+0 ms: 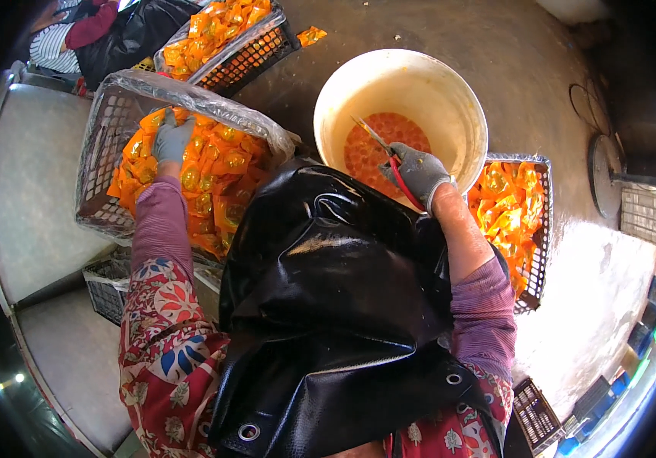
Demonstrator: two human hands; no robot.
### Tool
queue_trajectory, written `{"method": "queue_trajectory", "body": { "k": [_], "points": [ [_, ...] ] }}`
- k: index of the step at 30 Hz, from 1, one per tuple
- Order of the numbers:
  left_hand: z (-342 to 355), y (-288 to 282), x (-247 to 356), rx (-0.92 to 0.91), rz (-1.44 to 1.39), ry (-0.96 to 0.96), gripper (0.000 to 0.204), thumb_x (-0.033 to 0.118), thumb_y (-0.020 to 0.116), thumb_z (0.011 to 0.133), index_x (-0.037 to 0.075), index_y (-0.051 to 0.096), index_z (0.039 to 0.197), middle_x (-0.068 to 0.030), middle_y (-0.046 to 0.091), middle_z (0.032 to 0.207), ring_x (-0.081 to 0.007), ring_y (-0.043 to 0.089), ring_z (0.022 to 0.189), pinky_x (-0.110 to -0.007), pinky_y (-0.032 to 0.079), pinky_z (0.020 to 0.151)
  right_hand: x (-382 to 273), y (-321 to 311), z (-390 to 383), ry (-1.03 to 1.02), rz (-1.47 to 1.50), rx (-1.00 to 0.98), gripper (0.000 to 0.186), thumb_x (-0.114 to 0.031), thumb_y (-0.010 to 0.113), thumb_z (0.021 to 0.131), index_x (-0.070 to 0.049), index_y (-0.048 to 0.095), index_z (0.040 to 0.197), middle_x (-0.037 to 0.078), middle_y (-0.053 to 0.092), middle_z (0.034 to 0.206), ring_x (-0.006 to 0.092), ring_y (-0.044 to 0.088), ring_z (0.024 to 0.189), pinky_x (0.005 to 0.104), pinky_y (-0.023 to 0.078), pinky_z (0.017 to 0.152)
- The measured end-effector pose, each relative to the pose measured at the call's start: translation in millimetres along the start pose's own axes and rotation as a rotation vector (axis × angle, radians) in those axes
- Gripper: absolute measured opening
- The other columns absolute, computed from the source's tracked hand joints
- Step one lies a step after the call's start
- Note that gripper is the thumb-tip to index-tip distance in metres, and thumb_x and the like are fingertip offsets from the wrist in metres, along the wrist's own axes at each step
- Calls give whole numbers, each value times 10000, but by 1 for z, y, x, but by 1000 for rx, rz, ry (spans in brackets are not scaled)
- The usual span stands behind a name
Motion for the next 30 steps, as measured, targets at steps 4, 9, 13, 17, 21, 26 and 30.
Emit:
{"method": "queue_trajectory", "body": {
  "k": [4,9,13,17,21,26,30],
  "points": [
    [-17,8,12,-266,89,26,712,585,571,726,109,504,1251,-196,604,1131,-384,589,984,-471,462,819,-2,1,3,52,-8,-68,348,-391,581,859,-99,525,1041,203,629,917,382,599,896,427,473,751],
    [-70,-5,38,-325,125,221,497,490,617,736,122,596,1070,-160,642,1003,-346,605,965,-471,471,792,-5,-7,2,18,-2,-128,362,-397,570,866,-89,521,1051,217,627,923,383,599,909,424,471,764],
    [-90,24,9,-266,72,236,281,330,606,775,101,623,938,-182,648,899,-349,620,901,-469,480,745,-10,-11,-3,-11,-40,-126,373,-404,566,869,-80,521,1046,216,628,923,388,599,914,426,466,774],
    [-70,46,-15,47,-301,-64,326,317,549,822,13,596,931,-243,621,884,-386,608,858,-445,501,654,-9,-9,-7,-65,-2,-72,385,-413,563,869,-83,523,1062,210,629,923,390,599,910,430,463,782],
    [-60,-11,52,-145,-1508,-671,281,240,565,893,13,563,1059,-142,645,952,-319,636,813,-383,554,652,-3,-17,-1,0,51,95,503,-384,609,866,-69,495,1241,149,643,926,298,631,860,379,498,756],
    [-94,-53,148,-636,-2037,-96,275,178,575,913,-5,522,1111,-104,597,1066,-214,616,941,-342,536,784,-20,-13,3,35,1313,2,506,-378,655,850,-59,494,1209,52,607,890,113,595,747,272,523,649],
    [-154,-86,226,-821,-1870,50,268,192,560,924,12,539,1122,-63,600,1006,-138,592,906,-277,493,798,-43,-26,-8,-54,1426,-8,507,-402,665,837,-37,512,1154,76,621,925,128,616,722,271,526,623]
  ]
}}
Point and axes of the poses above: each hand's wrist, its own z-axis towards the middle knuckle, its own y-axis out of the palm, x = y × z, the point moved 1 cm from there along z, towards the middle knuckle
